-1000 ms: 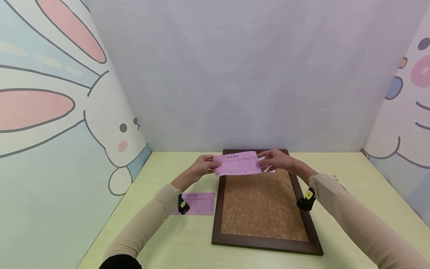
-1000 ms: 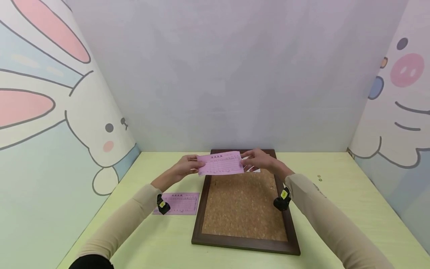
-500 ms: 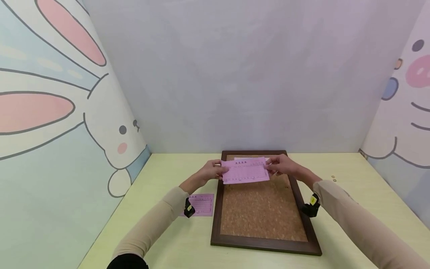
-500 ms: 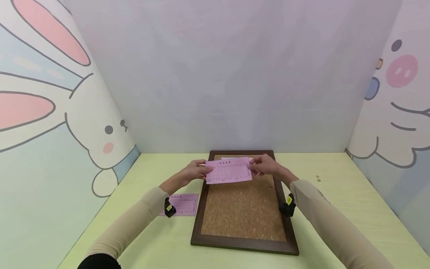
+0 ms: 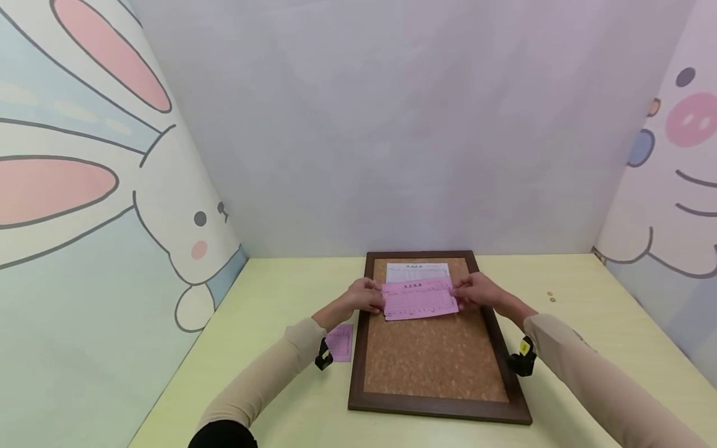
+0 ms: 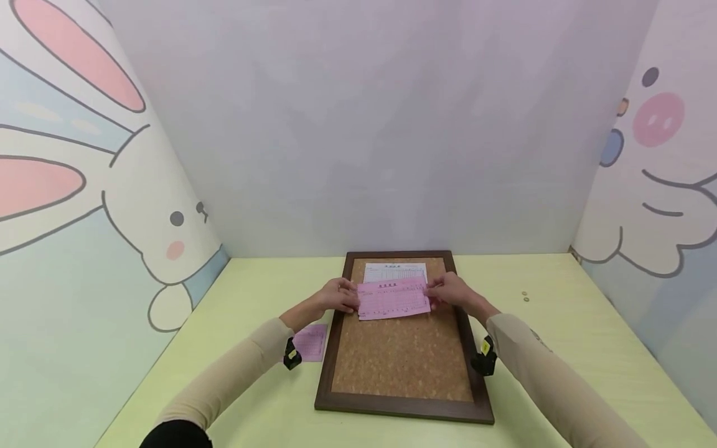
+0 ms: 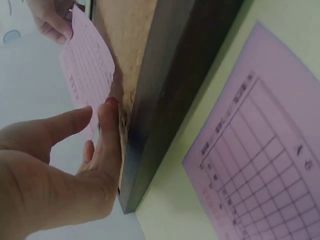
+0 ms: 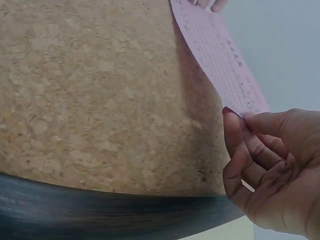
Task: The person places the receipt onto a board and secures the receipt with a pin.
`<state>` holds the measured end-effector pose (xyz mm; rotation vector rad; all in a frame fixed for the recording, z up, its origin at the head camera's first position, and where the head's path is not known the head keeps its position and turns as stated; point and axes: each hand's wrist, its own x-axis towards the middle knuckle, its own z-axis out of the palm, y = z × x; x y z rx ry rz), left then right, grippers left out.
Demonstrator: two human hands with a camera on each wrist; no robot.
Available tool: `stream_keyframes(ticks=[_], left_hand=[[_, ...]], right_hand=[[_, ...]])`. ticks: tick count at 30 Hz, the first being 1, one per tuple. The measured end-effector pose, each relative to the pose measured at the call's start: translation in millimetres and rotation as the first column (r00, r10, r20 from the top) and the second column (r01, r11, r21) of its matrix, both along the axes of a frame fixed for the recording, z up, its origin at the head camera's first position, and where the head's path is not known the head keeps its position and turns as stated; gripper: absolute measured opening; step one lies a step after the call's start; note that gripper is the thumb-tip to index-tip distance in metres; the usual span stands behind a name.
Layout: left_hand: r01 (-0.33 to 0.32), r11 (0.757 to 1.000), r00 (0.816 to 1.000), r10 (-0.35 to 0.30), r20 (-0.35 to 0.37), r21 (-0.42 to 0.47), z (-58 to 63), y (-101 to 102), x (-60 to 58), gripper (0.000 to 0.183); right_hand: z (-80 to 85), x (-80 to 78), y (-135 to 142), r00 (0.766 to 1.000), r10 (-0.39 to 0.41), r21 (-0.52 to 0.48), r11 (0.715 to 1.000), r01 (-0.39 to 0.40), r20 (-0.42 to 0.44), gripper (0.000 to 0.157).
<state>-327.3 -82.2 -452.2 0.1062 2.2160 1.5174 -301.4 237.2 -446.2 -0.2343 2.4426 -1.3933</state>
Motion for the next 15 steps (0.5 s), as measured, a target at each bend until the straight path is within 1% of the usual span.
stream_keyframes(ticks=[3,7,13,15], left_hand=[[-0.016,0.999,0.998,0.014,-0.053,-0.047,-0.5,7,4.8,0.026],[-0.017,0.993,0.991,0.001,-0.132,-0.117,1.0,13,10.5,0.02],[-0.011,0.987,0.988,-0.014,-0.155,-0.158,0.5,14,9.4,0.018],[-0.01,0.985,0.986,-0.019,-0.163,-0.175,0.5,14,7.8,0.018]], right_hand=[[-4.7,0.8,-1,1.0,-0.025,0.026,0.999,0.025,0.017,0.016],[-9.4,0.5,0,0.999,-0.043,0.074,0.996,0.042,0.014,0.017],[-10.9,1.4,-3,0.999,-0.036,0.119,0.992,0.036,0.0,0.018],[-12.1,1.6,-4,0.999,-0.03,0.127,0.991,0.031,-0.012,0.021]])
